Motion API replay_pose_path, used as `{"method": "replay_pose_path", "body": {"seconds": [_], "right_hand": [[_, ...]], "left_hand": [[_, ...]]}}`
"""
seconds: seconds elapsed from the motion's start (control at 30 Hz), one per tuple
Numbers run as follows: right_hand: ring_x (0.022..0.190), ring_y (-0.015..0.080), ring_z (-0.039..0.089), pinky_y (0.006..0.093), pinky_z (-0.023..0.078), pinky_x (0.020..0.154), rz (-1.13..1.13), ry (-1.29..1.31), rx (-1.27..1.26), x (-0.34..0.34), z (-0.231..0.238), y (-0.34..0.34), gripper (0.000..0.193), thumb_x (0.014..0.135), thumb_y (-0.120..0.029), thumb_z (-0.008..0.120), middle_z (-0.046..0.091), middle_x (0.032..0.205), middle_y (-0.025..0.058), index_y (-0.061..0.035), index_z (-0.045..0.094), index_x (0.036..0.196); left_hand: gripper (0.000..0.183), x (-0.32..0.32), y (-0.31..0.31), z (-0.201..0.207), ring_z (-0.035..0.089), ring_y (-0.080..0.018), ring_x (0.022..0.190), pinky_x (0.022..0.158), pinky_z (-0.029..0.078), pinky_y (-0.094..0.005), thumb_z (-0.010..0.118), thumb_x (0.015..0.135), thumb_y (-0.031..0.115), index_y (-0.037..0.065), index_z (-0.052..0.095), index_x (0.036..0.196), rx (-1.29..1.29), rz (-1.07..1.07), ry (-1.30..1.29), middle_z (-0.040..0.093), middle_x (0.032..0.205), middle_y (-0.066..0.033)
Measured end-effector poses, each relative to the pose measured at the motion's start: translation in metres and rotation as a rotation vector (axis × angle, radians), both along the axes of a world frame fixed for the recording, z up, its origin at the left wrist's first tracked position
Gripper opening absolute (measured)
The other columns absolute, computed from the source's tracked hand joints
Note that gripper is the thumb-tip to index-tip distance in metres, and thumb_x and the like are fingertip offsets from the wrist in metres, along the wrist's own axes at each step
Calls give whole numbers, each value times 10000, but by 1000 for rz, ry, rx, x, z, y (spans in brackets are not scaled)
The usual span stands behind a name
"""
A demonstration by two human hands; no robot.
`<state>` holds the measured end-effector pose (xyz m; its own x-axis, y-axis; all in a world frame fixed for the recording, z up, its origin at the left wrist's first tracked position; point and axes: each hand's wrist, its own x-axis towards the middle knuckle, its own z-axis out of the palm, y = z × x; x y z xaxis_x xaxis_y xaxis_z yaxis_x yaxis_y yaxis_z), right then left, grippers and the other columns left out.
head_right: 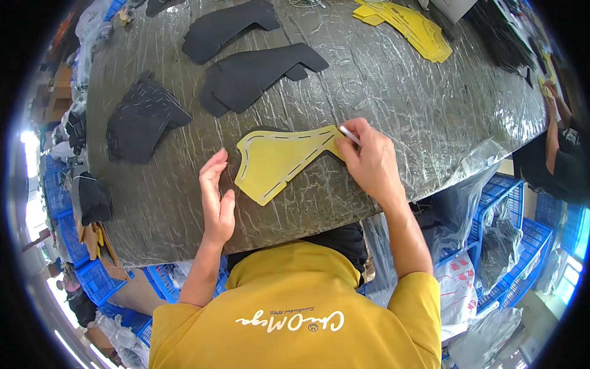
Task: Tracing a pattern template onto pieces of shoe material using a silver pen.
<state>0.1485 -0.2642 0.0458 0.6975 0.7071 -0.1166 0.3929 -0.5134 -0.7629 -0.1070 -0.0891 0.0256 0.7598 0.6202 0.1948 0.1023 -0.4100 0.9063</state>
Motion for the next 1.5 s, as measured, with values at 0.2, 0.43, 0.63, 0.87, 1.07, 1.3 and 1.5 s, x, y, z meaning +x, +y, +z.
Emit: {"method": "replay_pose_path", "body": {"seconds": [0.2,0.43,0.63,0.87,1.07,1.3,1.5], "right_hand": [[763,319,709,393,551,698,-76,-138,138,-18,-11,-3,220,916,-90,690,725,903,157,-57,633,1126],[838,305,699,397,553,744,-102,-196,72,-29,-14,-7,193,898,-80,708,698,913,114,-78,651,1083],[950,279,633,395,539,786,-89,-407,120,-36,-18,-16,235,822,-104,791,643,1036,46,-128,717,1044],[993,277,625,383,538,840,43,-348,133,-30,-13,-27,334,773,-87,817,652,1127,42,-140,735,1092],[1016,282,634,388,546,838,36,-340,151,-32,-11,-26,330,779,-52,795,652,1134,55,-127,731,1094],[988,286,651,380,553,813,3,-336,136,-32,-13,-24,321,783,-16,781,646,1109,69,-118,738,1084],[905,253,669,346,555,757,4,-291,162,-30,-14,-24,323,794,8,786,651,1098,72,-108,740,1092]], "left_hand": [[608,18,-14,12,319,-480,1429,1178,291,-572,712,860,139,18,457,1399,428,-218,366,291,1571,-273],[773,17,-25,6,329,-474,1437,1174,310,-555,758,819,89,45,418,1512,501,-188,396,276,1603,-255],[727,22,-24,8,336,-459,1421,1143,336,-546,738,813,49,36,452,1481,450,-188,420,362,1514,-226],[680,22,-19,2,350,-458,1411,1145,330,-547,726,809,51,33,490,1446,418,-214,296,378,1493,-219],[579,23,-15,4,419,-399,1365,1114,355,-541,715,791,51,74,595,1357,498,-279,307,457,1434,-167],[531,25,-18,8,450,-369,1351,1111,353,-554,704,815,55,69,619,1339,532,-295,341,478,1437,-150],[518,19,-25,-2,464,-390,1346,1123,349,-578,669,829,26,78,620,1343,564,-264,295,492,1436,-159]]}}
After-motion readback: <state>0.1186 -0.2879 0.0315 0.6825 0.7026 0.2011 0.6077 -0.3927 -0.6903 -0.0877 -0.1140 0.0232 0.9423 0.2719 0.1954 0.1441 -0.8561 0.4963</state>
